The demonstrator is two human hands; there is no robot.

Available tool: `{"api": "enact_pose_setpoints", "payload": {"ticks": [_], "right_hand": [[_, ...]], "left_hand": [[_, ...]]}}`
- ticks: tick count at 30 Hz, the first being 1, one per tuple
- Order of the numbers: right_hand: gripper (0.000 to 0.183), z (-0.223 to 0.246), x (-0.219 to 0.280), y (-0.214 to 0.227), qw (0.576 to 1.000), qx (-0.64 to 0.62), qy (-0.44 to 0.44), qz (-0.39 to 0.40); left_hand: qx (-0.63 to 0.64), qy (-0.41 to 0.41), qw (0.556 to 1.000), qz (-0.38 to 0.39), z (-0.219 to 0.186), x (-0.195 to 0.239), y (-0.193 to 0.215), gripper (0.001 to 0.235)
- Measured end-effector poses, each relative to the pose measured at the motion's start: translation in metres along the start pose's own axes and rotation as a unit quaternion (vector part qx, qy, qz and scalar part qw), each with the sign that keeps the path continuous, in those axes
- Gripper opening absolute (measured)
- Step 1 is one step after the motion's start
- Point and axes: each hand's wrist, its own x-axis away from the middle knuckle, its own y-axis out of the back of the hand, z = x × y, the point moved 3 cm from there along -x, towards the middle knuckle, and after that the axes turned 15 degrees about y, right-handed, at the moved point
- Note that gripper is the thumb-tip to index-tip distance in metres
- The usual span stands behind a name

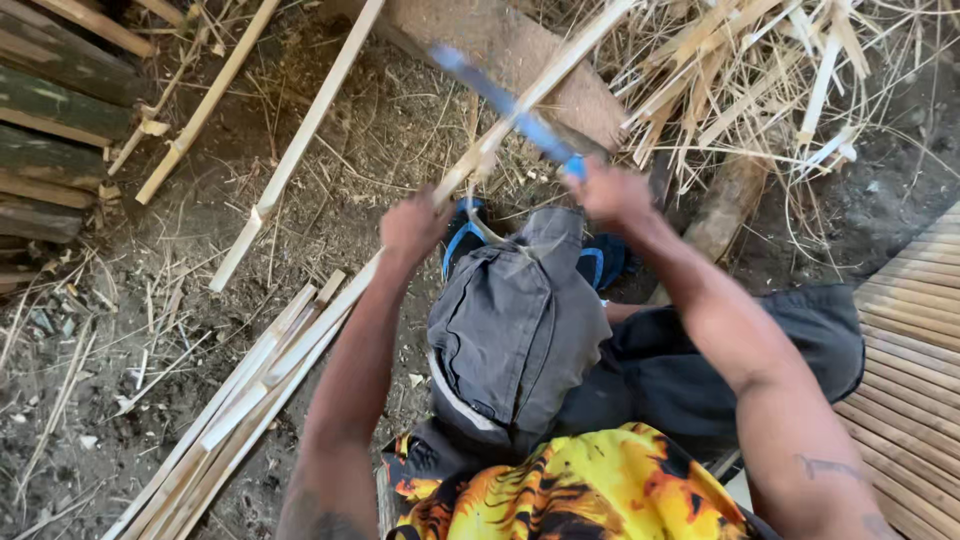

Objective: The person sits on the ground and uses a machete to split long bamboo poles into thin strips. They repeatedly strike the bamboo against a wooden block, peel off the resulting strips, and set them aside.

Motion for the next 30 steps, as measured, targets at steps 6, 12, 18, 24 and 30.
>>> {"api": "enact_pose_setpoints", "payload": {"ticks": [6,12,18,24,30], "right_hand": [[0.051,-0.04,-0.007,-0.014,0.989,0.091,0.099,-0.055],[0.051,-0.118,0.016,0.039,0.975,0.056,-0.036,-0.212],[0.055,-0.054,0.002,0.005,0.983,-0.054,-0.009,-0.177],[0.05,-0.032,0.005,-0.019,0.993,0.0,0.053,-0.109],[0.05,-0.05,0.011,-0.017,0.983,0.045,0.074,-0.162]], "left_hand": [[0.033,-0.007,0.999,-0.038,0.03,0.007,-0.007,0.049],[-0.057,0.012,0.996,-0.069,0.079,0.049,0.001,0.061],[-0.047,-0.037,0.998,0.001,-0.04,0.002,0.021,0.054],[-0.032,-0.025,0.999,-0.007,-0.025,-0.017,-0.021,0.042],[-0.015,-0.102,0.991,-0.089,0.076,-0.041,-0.095,0.032]]}}
